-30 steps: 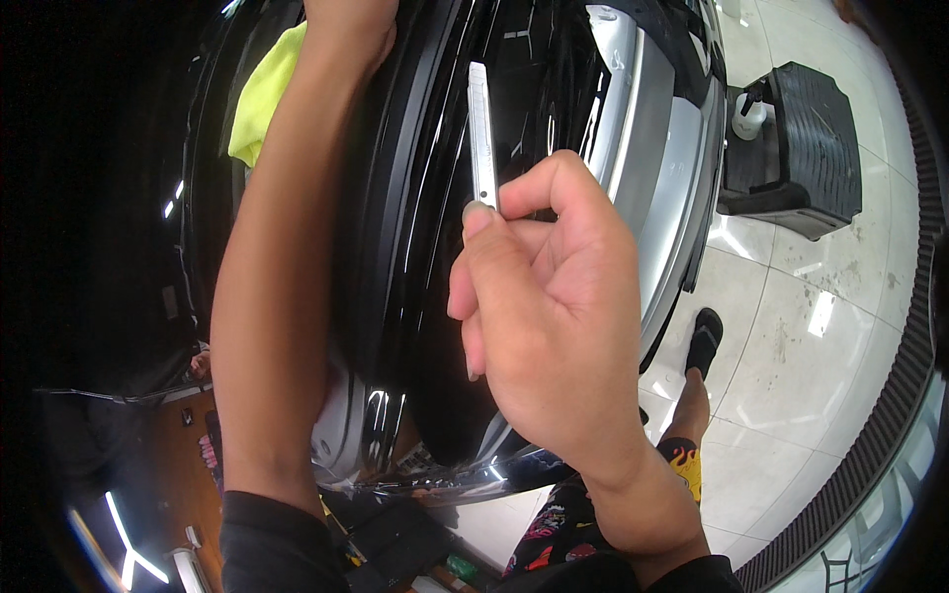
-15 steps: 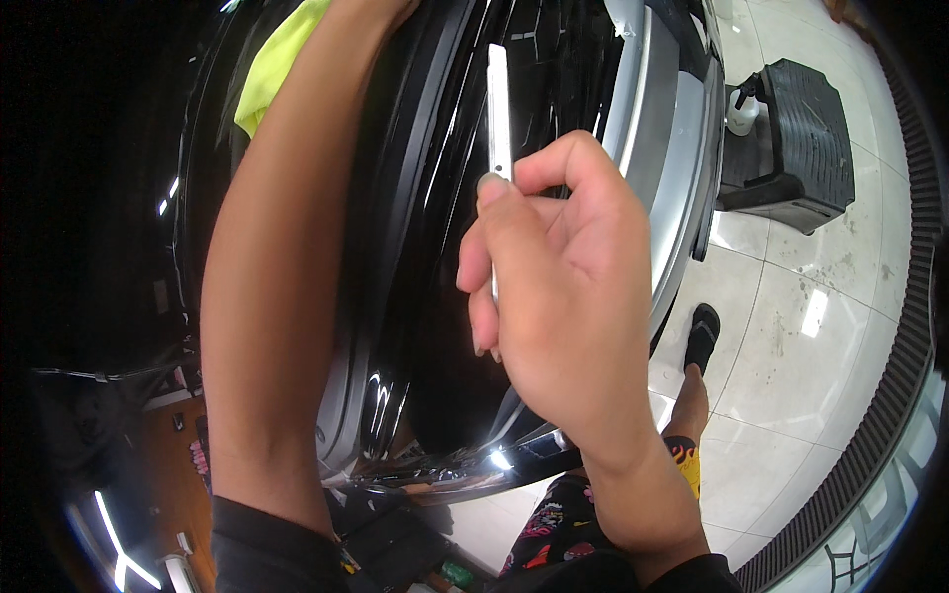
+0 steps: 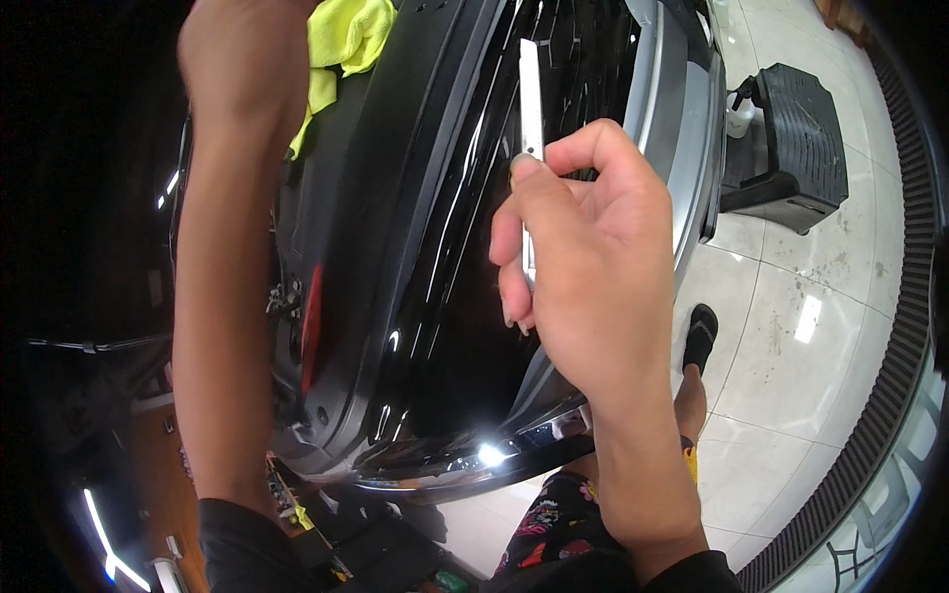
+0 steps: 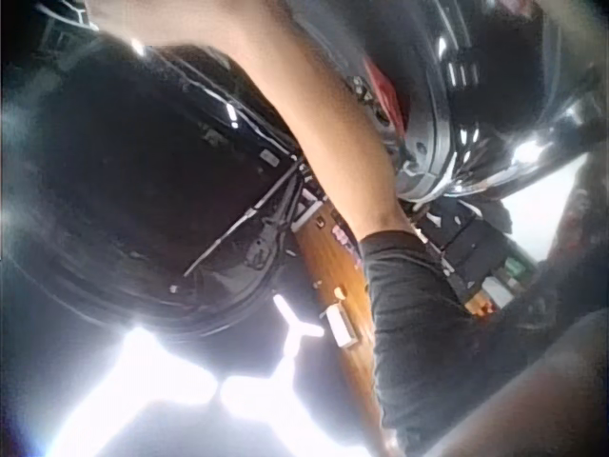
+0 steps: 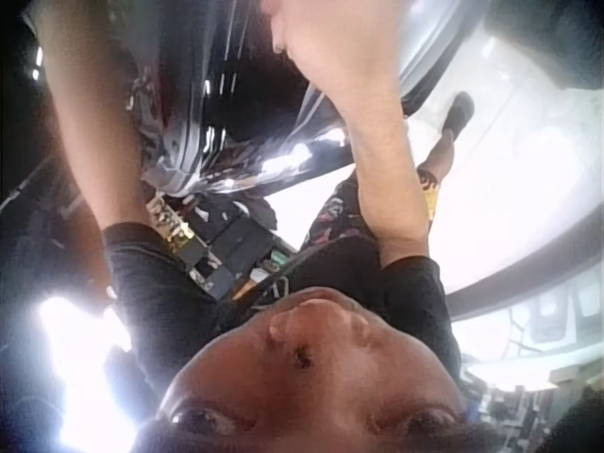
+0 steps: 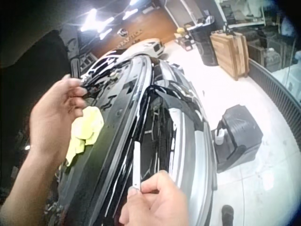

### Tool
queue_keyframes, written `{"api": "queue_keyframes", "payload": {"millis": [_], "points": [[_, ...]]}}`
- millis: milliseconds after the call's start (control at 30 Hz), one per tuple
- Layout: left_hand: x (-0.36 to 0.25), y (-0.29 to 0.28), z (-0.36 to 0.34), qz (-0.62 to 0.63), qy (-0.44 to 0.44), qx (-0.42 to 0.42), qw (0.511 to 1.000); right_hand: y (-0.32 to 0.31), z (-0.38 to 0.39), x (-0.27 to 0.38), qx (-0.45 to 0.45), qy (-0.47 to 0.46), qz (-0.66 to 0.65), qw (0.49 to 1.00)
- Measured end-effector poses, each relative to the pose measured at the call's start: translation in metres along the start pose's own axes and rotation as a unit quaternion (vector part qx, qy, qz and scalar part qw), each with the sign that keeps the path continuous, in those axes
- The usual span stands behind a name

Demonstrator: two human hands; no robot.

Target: The person applies a clear protective film to the front bumper of a black car. They use a red squeegee to smooth the film and a metal tool to trim excess material along the edges. The person wipes the surface with a yellow microfiber cloth during the process.

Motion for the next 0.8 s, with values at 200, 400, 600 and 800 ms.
{"api": "queue_keyframes", "payload": {"millis": [200,400,600,800], "points": [[-0.016,-0.079,0.082,-0.094,0.075,0.181,0.976,0.001,0.007,-0.004,0.0,0.002,-0.003,1.0],[-0.033,-0.137,0.158,-0.078,-0.027,0.109,0.991,0.006,0.021,-0.004,0.004,0.021,-0.008,1.0],[-0.042,-0.169,0.204,-0.123,-0.031,0.023,0.992,0.008,0.028,-0.012,0.003,-0.004,0.006,1.0],[-0.042,-0.205,0.236,-0.143,-0.034,-0.028,0.989,0.01,0.035,-0.014,0.004,-0.003,-0.006,1.0]]}}
Point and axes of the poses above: each hand's wrist, its own z-axis away from the middle knuckle, its own y-axis out of the palm, x = y × z, the point moved 3 cm from there along -z, towards the middle knuckle
